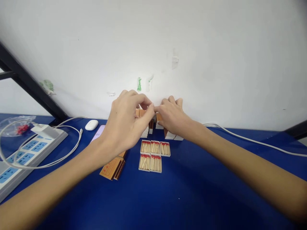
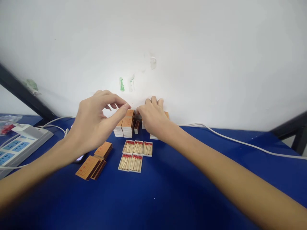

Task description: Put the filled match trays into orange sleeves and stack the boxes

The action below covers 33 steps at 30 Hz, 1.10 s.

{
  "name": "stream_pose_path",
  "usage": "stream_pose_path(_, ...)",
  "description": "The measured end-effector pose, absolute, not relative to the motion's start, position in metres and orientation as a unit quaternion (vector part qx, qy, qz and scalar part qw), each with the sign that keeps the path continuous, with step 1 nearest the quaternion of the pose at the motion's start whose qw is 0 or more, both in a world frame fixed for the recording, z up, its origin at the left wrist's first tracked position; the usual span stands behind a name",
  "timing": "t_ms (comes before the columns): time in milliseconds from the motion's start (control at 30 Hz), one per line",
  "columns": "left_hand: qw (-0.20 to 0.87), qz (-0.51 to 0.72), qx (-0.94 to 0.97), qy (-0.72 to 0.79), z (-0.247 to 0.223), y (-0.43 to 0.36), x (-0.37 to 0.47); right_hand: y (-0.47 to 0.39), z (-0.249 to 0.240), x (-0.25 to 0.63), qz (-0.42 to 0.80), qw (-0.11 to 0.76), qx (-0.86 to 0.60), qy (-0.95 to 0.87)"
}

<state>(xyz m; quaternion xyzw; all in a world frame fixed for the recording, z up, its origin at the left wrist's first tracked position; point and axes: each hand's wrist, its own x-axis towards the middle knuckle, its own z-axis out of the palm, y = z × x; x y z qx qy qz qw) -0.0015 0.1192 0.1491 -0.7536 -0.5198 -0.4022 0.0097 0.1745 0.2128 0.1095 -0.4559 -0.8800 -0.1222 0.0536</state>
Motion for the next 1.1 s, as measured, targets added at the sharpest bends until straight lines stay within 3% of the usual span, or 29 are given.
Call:
stream_pose_path(233,-0.029,-0.461,-0.760,-0.458,0.141,0.076,-0.005,0.222,0.115,0.164,-0.098,0.014,-0.456,-0.884)
stream_pose_path(600,-0.091,-0.432,-0.815,-0.375,0.108,0.043,-0.007,0.211,0.115,0.162,-0.091,-0.006,-0.438,-0.894)
stream_pose_path(1100,-0.046,-0.410,-0.847,-0.335,0.083,0.036,-0.003,0.200,0.118,0.159,-0.071,-0.031,-0.408,-0.910)
